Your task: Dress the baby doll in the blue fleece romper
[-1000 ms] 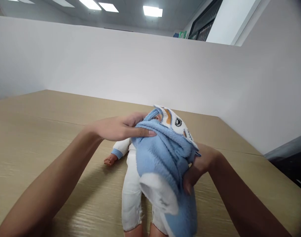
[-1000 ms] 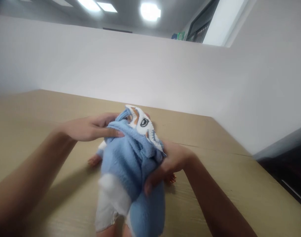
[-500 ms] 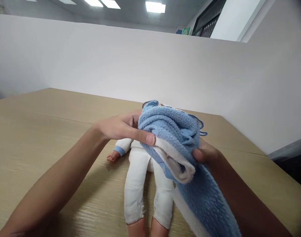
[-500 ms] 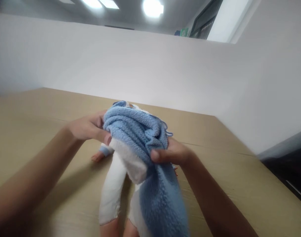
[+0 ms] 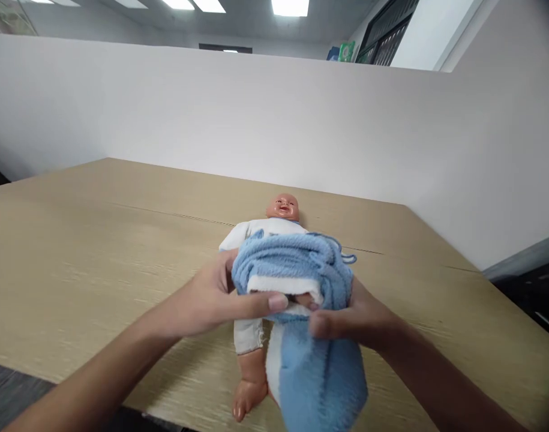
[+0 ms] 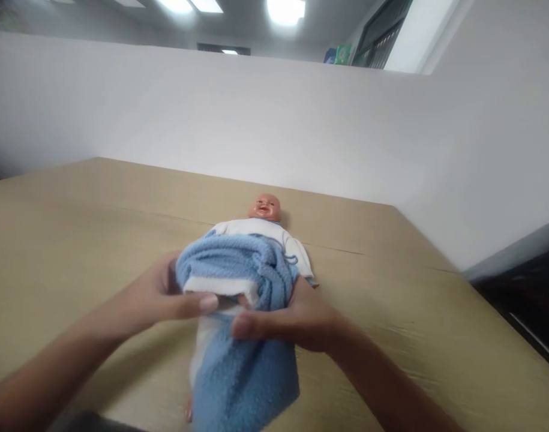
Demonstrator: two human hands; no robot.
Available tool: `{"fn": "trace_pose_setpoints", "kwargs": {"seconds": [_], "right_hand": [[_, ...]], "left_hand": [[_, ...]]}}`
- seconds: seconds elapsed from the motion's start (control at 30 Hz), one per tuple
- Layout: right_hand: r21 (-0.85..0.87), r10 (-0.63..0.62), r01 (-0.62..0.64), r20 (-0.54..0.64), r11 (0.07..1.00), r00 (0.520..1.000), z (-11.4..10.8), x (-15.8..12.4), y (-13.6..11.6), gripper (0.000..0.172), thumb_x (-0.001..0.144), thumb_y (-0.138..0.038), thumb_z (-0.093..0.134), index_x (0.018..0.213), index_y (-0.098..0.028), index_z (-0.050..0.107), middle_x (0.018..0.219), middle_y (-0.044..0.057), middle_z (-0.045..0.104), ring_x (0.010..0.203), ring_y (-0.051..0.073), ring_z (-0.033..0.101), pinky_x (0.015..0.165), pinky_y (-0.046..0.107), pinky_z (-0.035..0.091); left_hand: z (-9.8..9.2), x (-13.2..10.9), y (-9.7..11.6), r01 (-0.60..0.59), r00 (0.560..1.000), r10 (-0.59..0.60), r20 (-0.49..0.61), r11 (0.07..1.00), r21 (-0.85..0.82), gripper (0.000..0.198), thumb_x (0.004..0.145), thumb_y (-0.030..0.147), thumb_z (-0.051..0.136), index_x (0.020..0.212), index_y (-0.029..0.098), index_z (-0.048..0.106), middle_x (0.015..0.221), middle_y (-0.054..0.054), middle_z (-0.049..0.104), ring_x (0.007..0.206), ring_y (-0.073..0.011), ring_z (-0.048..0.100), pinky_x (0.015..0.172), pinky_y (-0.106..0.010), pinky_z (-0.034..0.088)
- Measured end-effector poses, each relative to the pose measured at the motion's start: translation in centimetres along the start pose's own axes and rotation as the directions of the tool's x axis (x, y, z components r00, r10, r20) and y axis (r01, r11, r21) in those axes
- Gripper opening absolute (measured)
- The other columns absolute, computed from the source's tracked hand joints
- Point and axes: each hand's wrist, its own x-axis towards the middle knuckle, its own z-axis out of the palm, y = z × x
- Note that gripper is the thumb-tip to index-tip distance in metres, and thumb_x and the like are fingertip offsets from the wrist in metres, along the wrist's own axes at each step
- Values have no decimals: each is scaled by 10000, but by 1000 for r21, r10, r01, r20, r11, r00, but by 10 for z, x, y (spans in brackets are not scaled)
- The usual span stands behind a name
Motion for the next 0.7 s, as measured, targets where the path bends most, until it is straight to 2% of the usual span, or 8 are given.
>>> {"fn": "trace_pose_setpoints", "kwargs": {"seconds": [0.1, 0.2, 0.3, 0.4, 0.53, 0.6, 0.7], "right_hand": [[66, 126, -121, -80, 990, 989, 20, -18, 6, 440, 766, -443, 952, 1104, -236, 761, 1038, 60, 797, 1048, 276, 761, 1014, 443, 636], [-58, 130, -147, -227, 987, 965, 40, -33, 9, 406, 865, -321, 850, 1258, -250, 775, 1178, 80, 822, 1224, 305, 738, 1145, 486, 578], [-177, 64, -120, -293, 977, 954, 55, -41, 15, 336, 856, -255, 791, 1192, -263, 809, 1231, 67, 822, 1252, 313, 735, 1182, 474, 558], [-229, 127, -209, -329, 951, 936, 62, -46, 25, 222, 858, -289, 764, 1068, -254, 827, 1169, 73, 836, 1166, 327, 769, 1076, 463, 627], [-268, 227, -368, -441, 890, 868, 66, -48, 41, 329, 860, -428, 796, 1117, -223, 808, 1198, 121, 824, 1183, 366, 757, 1075, 530, 617], [-272, 223, -364, -436, 891, 872, 68, -45, 47, 263, 863, -431, 800, 1026, -224, 803, 1079, 107, 834, 1167, 363, 760, 1093, 531, 602], [-238, 182, -288, -386, 927, 904, 67, -37, 53, 125, 874, -362, 781, 854, -239, 768, 918, 73, 827, 1109, 342, 774, 1033, 480, 626]], "left_hand": [[26, -27, -19, 121, 970, -120, -209, 993, -10, 363, 895, 398, 878, 1203, 223, 800, 1201, -59, 834, 1149, -278, 772, 999, -340, 621], [46, -51, -43, 205, 912, -184, -367, 979, 20, 421, 953, 482, 805, 1291, 236, 754, 1269, -63, 817, 1140, -288, 772, 1022, -375, 625], [61, -68, -62, 243, 866, -192, -461, 968, 55, 554, 957, 547, 781, 1414, 254, 674, 1396, -75, 769, 1277, -331, 726, 1071, -410, 617], [72, -77, -75, 254, 856, -171, -487, 961, 109, 548, 973, 573, 749, 1418, 263, 663, 1493, -76, 714, 1380, -347, 667, 1097, -410, 604], [72, -81, -90, 277, 855, -125, -503, 931, 238, 462, 1010, 533, 710, 1389, 272, 670, 1531, -66, 685, 1408, -344, 641, 1126, -416, 575], [68, -80, -96, 288, 859, -114, -500, 914, 286, 446, 1010, 474, 711, 1405, 276, 655, 1533, -64, 681, 1411, -344, 635, 1134, -422, 565], [62, -74, -101, 297, 867, -118, -483, 902, 312, 388, 1011, 403, 686, 1373, 263, 665, 1479, -73, 711, 1391, -345, 643, 1133, -432, 555]]}}
